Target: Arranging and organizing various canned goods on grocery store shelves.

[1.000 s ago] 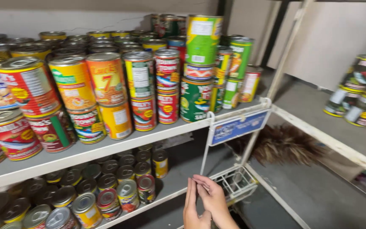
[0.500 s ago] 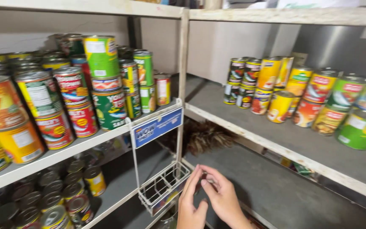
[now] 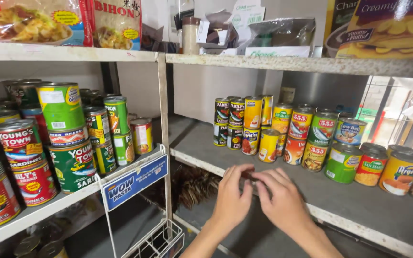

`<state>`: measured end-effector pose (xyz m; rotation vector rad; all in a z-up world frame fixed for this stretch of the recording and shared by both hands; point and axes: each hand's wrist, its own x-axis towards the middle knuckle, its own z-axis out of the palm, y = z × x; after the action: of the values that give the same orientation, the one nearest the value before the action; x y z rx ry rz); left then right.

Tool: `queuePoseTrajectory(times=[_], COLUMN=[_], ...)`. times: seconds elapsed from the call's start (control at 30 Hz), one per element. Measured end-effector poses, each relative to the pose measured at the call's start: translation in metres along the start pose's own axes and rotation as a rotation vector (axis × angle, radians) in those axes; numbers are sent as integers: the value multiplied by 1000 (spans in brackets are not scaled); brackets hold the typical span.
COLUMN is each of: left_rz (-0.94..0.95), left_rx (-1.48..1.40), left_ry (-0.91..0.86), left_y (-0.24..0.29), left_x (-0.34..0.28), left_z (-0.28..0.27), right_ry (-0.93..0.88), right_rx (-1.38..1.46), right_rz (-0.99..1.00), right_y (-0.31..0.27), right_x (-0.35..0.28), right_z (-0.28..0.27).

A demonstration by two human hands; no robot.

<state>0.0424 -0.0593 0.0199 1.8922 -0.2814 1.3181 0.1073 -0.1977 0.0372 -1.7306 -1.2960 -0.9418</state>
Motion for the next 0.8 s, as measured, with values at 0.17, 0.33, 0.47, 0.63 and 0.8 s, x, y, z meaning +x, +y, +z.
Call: queuePoseTrajectory(times=[0.17,0.33,0.47,0.63,0.8], left_rz=[68,37,-58,-89,-226], left_rx=[43,218,247,277,183], left_ry=[-11,-40,-113,-140,-145], left_y=[-23,-59,-72,-87,-98], left_x=[39,57,71,85,101], left_z=[26,44,51,63,75], right_ry=[-59,-268,-403,-280,-185], right_rx=[-226,-505,-645,-564,-282], right_rz=[-38,-41,-33,-25,271], right_y=[38,68,87,120,130], right_x=[37,61,76,80,85], right_z=[-8,-3,0,11,17])
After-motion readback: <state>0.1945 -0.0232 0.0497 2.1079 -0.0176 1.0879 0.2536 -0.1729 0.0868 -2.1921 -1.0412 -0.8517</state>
